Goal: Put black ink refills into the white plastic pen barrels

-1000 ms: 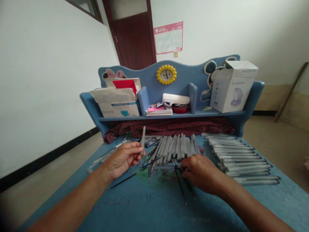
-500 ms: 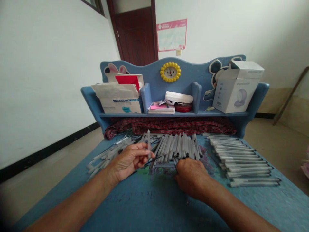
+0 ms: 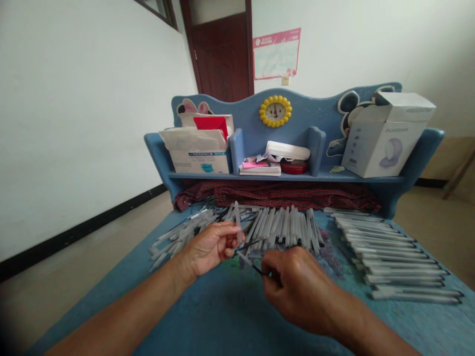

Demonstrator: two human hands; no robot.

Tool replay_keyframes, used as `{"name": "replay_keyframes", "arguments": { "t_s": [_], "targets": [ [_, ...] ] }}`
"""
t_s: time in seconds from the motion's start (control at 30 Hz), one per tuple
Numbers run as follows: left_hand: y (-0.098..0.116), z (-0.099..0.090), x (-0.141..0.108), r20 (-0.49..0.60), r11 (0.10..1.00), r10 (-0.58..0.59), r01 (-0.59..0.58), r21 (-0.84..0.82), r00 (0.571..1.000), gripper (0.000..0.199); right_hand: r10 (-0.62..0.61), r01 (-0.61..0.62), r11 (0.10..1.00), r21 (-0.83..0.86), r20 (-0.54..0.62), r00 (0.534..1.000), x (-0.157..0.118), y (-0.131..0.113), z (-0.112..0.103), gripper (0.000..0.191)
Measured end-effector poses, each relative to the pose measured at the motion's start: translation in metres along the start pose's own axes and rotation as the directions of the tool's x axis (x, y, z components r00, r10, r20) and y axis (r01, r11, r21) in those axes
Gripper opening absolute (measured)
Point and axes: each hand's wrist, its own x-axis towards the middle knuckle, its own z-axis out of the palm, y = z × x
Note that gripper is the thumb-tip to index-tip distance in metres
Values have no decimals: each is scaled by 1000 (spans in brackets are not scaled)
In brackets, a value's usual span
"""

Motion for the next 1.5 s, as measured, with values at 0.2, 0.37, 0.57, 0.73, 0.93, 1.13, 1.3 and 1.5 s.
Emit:
{"name": "replay_keyframes", "arguments": {
  "t_s": [0.2,0.37,0.57,0.73,0.93,1.13,1.3,1.5],
  "targets": [
    [-4,7,-5,80,993,-114,115,0,990,13,-584,482,802,-354,-293,757,-9,-19,-3,24],
    [-7,14,-11,116,986,-164,161,29,980,14,-676,452,692,-563,-286,679,-11,-40,-17,39],
    [-8,16,-13,152,985,-171,164,57,973,15,-664,463,711,-529,-291,688,-12,-41,-14,42],
    [-9,16,-12,133,984,-176,169,61,975,14,-680,486,701,-522,-285,675,-13,-39,-13,40],
    [-10,19,-12,127,984,-172,164,68,977,13,-686,496,704,-509,-306,660,-11,-37,-11,38],
    [-11,21,-13,84,978,-202,197,64,976,10,-701,551,693,-465,-255,666,-6,-25,-3,32],
    [-14,22,-12,4,986,-133,132,98,991,12,-612,520,773,-363,-211,762,-7,-20,0,32],
    [-19,26,-15,-35,988,-84,88,125,996,42,-608,493,764,-416,-208,766,-8,-21,2,25]
  ]
}}
